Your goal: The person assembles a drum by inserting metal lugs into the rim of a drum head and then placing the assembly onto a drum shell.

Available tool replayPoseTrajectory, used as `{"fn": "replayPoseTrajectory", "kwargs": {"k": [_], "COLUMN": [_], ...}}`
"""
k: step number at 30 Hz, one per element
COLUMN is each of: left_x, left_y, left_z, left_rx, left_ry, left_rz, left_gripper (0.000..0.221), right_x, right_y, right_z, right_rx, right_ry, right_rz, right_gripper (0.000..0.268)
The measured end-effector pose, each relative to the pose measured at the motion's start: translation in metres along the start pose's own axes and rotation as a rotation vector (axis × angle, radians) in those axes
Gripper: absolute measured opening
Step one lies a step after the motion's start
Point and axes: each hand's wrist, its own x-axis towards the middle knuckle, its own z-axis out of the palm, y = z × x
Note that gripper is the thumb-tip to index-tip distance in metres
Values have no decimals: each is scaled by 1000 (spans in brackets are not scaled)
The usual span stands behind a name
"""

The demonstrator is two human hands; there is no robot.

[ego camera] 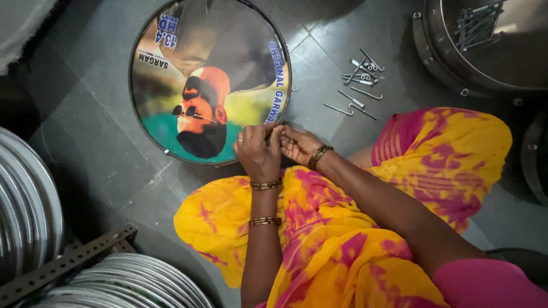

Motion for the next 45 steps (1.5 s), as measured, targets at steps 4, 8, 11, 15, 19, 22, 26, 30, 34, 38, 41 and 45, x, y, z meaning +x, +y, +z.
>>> {"fn": "replayPoseTrajectory", "kwargs": {"k": [4, 8, 11, 15, 19, 22, 26, 30, 34, 38, 41, 45], "left_x": [-1, 0, 0, 0, -1, 0, 0, 0, -1, 0, -1, -1], "left_y": [1, 2, 4, 4, 3, 3, 3, 4, 3, 3, 3, 2], "left_z": [0, -1, -1, -1, 0, 1, 0, 0, 0, 1, 1, 1], "left_rx": [-6, -7, -21, -19, 2, -4, -14, -7, -30, 3, -15, -16], "left_ry": [1, 0, 8, 12, 15, 8, 7, 13, 2, 17, 13, 15], "left_rz": [2, -10, -13, -5, -9, -9, -11, -1, -12, -5, -4, -6], "left_gripper": [18, 18, 18, 17, 18, 18, 17, 17, 16, 18, 17, 16], "right_x": [-5, -5, -5, -6, -1, 11, 27, 27, 6, -2, -2, -2], "right_y": [-2, -1, 1, 3, 5, 8, 14, 14, 10, 9, 8, 7], "right_z": [9, 15, 18, 19, 13, -1, -22, -23, -6, 11, 12, 5], "right_rx": [18, 22, 37, 61, -14, -73, -93, -159, -52, -3, 19, -103], "right_ry": [-28, -33, 4, -8, 4, -12, -156, -176, -41, -55, -150, 61], "right_rz": [-17, -10, -3, 17, 46, 56, 45, 15, 83, 96, 82, 111], "right_gripper": [15, 19, 18, 19, 24, 28, 39, 49, 34, 32, 41, 42]}}
